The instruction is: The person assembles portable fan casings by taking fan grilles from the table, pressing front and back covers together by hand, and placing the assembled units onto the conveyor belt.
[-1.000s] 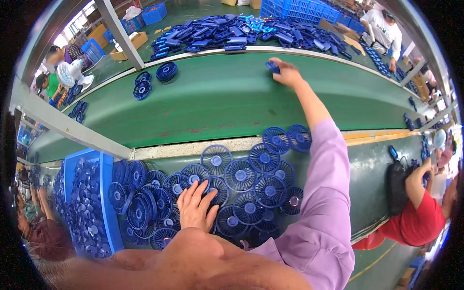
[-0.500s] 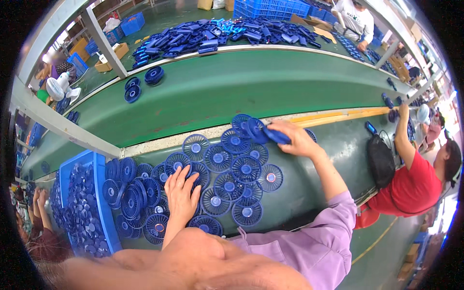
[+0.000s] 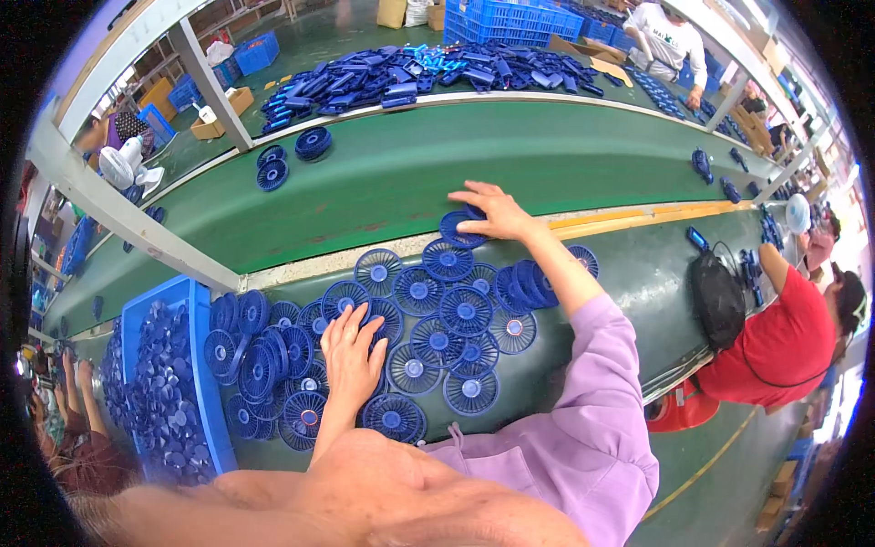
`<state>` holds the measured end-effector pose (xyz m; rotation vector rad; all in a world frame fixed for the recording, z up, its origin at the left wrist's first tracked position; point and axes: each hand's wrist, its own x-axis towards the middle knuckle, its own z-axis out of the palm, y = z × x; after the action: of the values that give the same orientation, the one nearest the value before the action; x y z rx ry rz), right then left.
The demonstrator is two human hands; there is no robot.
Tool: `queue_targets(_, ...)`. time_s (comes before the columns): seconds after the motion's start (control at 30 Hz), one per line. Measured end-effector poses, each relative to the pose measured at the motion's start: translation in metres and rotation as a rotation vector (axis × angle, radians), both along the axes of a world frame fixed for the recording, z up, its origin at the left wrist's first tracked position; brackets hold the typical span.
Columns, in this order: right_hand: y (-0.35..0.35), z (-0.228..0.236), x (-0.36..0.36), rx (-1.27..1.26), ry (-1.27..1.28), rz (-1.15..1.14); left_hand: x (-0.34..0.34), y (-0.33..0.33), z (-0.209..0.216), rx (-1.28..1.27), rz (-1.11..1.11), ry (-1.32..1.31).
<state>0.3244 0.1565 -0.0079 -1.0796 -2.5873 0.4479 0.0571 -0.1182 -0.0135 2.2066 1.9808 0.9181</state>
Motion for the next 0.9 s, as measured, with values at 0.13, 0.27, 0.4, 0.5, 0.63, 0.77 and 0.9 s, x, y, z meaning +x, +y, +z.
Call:
queue_targets(0.13, -0.004, -0.008, -0.003, -0.009, -0.138, 0.002, -0.001, -0.001, -0.003, 0.022, -0.006, -0.006)
queue_targets(0.27, -0.042, 0.017, 0.012, -0.038, -0.187, 0.068, -0.003, -0.001, -0.004, 0.033, -0.006, -0.02)
queue_targets(0.4, -0.078, 0.022, 0.037, -0.114, -0.065, 0.193, -0.004, -0.001, -0.002, 0.034, 0.009, -0.01)
queue_targets(0.5, -0.101, 0.04, 0.042, -0.311, 0.077, 0.121, -0.007, -0.004, -0.005, 0.046, 0.016, -0.003)
queue_targets(0.63, -0.089, 0.029, 0.096, 0.084, 0.153, -0.342, -0.004, -0.002, -0.004, 0.058, -0.005, -0.026)
queue_targets(0.77, -0.083, -0.023, 0.144, 0.132, -0.22, -0.625, -0.002, -0.002, -0.004, 0.075, -0.016, -0.053)
queue_targets(0.9, -0.104, 0.009, 0.11, 0.048, -0.172, -0.399, -0.005, -0.005, -0.009, 0.067, 0.005, -0.067)
